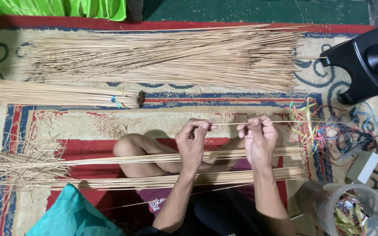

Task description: Bundling and tying thin wooden sticks together using colorful strings

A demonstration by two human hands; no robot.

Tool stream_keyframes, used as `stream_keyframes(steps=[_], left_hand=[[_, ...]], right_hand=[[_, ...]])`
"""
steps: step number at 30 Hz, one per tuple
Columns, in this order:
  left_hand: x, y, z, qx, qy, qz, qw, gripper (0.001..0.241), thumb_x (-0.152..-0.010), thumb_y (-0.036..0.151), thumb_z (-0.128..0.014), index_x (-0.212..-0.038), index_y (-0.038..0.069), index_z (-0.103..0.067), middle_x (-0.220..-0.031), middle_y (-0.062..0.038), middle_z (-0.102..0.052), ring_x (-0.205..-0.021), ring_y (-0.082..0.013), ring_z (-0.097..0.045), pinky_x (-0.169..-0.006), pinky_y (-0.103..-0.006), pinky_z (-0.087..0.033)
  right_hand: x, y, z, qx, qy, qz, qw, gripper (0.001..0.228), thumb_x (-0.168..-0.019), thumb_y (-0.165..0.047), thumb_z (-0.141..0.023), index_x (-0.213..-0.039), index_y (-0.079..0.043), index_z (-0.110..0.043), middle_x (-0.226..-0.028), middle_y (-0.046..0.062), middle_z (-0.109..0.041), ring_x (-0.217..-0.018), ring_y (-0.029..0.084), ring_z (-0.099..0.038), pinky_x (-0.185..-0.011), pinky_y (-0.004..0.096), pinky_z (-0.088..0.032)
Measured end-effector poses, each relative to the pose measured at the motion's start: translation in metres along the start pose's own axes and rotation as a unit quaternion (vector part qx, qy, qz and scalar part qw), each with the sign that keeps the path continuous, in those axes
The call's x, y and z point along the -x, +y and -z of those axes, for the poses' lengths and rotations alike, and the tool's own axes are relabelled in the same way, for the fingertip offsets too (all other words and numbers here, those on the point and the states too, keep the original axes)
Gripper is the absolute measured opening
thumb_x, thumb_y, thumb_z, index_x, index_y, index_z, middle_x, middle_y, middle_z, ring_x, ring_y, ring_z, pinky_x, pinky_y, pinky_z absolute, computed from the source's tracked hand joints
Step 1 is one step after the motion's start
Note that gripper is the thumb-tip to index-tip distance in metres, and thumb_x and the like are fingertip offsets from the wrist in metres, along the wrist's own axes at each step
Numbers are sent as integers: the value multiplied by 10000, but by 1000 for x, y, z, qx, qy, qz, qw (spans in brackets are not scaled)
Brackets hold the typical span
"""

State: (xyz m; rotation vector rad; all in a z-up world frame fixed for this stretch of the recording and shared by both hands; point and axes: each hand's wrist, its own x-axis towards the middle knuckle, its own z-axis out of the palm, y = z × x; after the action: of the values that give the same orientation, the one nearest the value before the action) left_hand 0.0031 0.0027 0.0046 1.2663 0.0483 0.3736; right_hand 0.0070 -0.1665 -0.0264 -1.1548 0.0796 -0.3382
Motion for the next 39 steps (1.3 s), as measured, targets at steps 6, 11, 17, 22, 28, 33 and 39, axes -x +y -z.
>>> stream_keyframes(steps=[6,11,17,22,28,33,39], left_hand=[[-1,22,-1,-81,-35,-91,992,125,-968,76,-692,-882,54,-779,-780,-89,-787,-718,-224,-678,-734,-330,-542],[0,28,9,-73,-39,-101,991,172,-1000,84,-634,-907,40,-772,-786,-98,-785,-734,-218,-671,-744,-336,-548],[3,37,11,-131,-63,-168,975,184,-987,122,-658,-853,78,-776,-763,-61,-780,-694,-243,-650,-727,-354,-534],[8,36,17,-123,-76,-145,979,283,-1035,110,-573,-815,51,-740,-684,-100,-723,-674,-250,-584,-727,-385,-500],[2,55,11,48,-132,-51,989,164,-989,83,-645,-874,40,-755,-748,-99,-755,-752,-199,-592,-799,-346,-491],[-2,61,16,-19,-147,-110,983,80,-965,44,-671,-950,28,-748,-827,-111,-780,-766,-241,-645,-777,-366,-524],[3,55,9,-46,-104,-156,981,61,-918,92,-746,-907,46,-784,-823,-96,-780,-742,-247,-663,-753,-361,-546]], right_hand=[[9,4,-19,0,-33,-3,999,246,-1012,-215,-672,-950,18,-621,-763,191,-693,-647,184,-675,-540,231,-508],[14,-1,-16,-11,-31,3,999,241,-1029,-225,-649,-953,0,-608,-756,194,-686,-625,181,-647,-534,225,-499],[27,-12,-37,13,-84,36,996,238,-968,-154,-704,-878,54,-631,-729,254,-654,-583,237,-628,-494,267,-511],[33,-19,-42,17,-99,38,994,241,-998,-136,-661,-871,66,-630,-710,242,-648,-590,215,-618,-475,245,-502],[34,-17,-41,-15,-82,53,995,250,-1009,-154,-651,-886,62,-620,-693,214,-626,-594,204,-611,-455,229,-476],[35,-22,-41,-12,-53,37,998,242,-1012,-164,-661,-881,36,-628,-681,167,-610,-591,178,-601,-472,222,-479],[40,-20,-52,-20,-42,39,998,214,-1006,-90,-659,-850,52,-623,-608,119,-544,-521,149,-553,-465,236,-483]])
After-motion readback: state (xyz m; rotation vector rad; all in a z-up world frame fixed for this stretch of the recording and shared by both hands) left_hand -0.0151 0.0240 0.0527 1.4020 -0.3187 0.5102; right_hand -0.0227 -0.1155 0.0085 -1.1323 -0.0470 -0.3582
